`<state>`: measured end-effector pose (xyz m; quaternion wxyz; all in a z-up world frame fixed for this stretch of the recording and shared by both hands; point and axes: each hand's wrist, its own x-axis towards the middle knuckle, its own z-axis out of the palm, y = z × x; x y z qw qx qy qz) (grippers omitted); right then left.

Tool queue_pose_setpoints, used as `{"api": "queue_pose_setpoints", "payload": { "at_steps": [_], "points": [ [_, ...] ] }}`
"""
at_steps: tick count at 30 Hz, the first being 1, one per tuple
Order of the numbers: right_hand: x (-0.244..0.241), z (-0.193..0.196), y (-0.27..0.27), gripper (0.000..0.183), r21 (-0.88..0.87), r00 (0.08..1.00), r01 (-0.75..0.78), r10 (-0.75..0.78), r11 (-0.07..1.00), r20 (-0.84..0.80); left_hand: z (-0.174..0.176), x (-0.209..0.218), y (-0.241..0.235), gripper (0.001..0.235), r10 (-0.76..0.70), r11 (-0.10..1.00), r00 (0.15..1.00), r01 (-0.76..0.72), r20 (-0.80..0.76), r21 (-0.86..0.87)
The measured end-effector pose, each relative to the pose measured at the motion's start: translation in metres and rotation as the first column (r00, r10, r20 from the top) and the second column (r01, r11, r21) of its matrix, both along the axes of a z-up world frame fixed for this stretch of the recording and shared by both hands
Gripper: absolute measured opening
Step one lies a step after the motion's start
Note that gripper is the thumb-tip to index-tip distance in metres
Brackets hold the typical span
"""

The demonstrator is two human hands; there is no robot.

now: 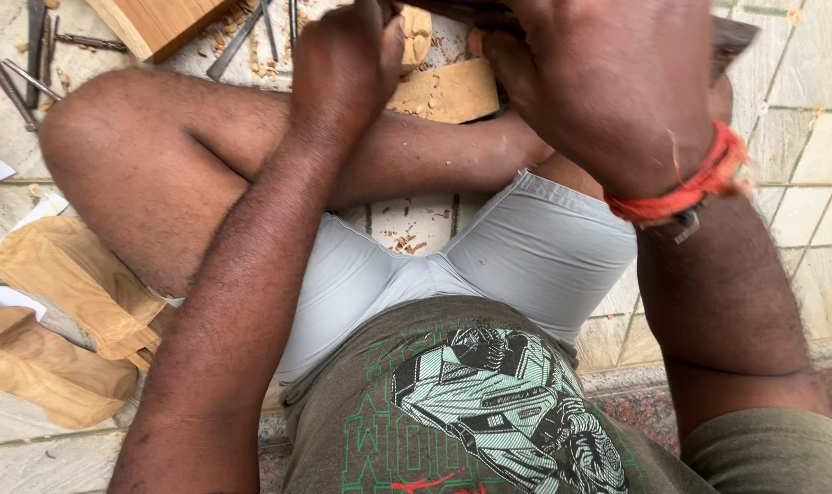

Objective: The person sits cross-legged on a tiled floor and carves a small wooden piece using a chisel and a wooden mallet. They repeatedly position the chisel and strike it to shape the wood, with wood shavings accumulating around the work area.

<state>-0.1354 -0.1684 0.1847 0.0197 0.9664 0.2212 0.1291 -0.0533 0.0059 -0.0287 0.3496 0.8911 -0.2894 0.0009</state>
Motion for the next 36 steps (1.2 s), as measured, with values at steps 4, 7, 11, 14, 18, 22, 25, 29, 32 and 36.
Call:
{"api": "queue_pose_setpoints", "payload": {
  "at_steps": [4,7,11,14,18,22,25,29,32,36],
  "points": [
    [-0.010,0.005,0.004,0.020,0.231,0.995,0.045,-0.023,0.972,-0.097,-0.006,-0.006,0.003,0.019,-0.030,0.987,0.995,0.044,0.093,-0.153],
    [-0.009,0.003,0.007,0.027,0.134,0.999,0.050,-0.047,0.990,-0.023,-0.002,-0.004,0.002,0.021,-0.035,0.998,0.995,0.040,0.089,-0.057],
    [-0.019,-0.001,0.002,0.032,0.157,0.998,0.050,-0.046,0.986,-0.031,-0.007,-0.009,0.000,0.022,-0.051,0.995,0.992,0.060,0.113,-0.079],
    [-0.024,-0.002,0.007,0.034,0.240,0.999,0.043,-0.040,0.970,-0.019,-0.008,-0.013,0.002,0.025,-0.057,0.997,0.991,0.063,0.123,-0.046],
    [-0.025,0.005,0.007,0.043,0.158,0.999,0.028,-0.034,0.987,0.037,0.001,-0.006,0.002,0.024,-0.078,0.996,0.997,0.079,-0.027,0.035],
    [-0.032,-0.004,-0.006,0.037,0.365,0.991,0.102,-0.063,0.926,-0.116,-0.003,-0.008,0.009,0.019,-0.006,0.985,1.000,0.005,-0.004,-0.175],
    [-0.036,-0.005,-0.009,0.039,0.386,0.992,0.097,-0.055,0.917,-0.117,-0.002,-0.008,0.013,0.018,-0.012,0.988,1.000,0.015,0.020,-0.156],
    [-0.042,-0.001,-0.008,0.040,0.351,0.998,0.058,-0.044,0.935,-0.047,-0.005,-0.013,0.009,0.015,-0.035,0.994,0.997,0.043,0.072,-0.103],
    [-0.040,0.001,0.000,0.043,0.321,0.997,0.059,-0.043,0.945,-0.058,-0.009,-0.021,0.010,0.017,-0.040,0.999,0.999,0.041,0.025,-0.033],
    [-0.029,0.001,0.011,0.054,0.151,0.998,0.008,-0.016,0.989,0.052,0.000,-0.029,0.002,0.021,-0.013,0.990,0.992,-0.006,0.127,0.142]
  ]
}}
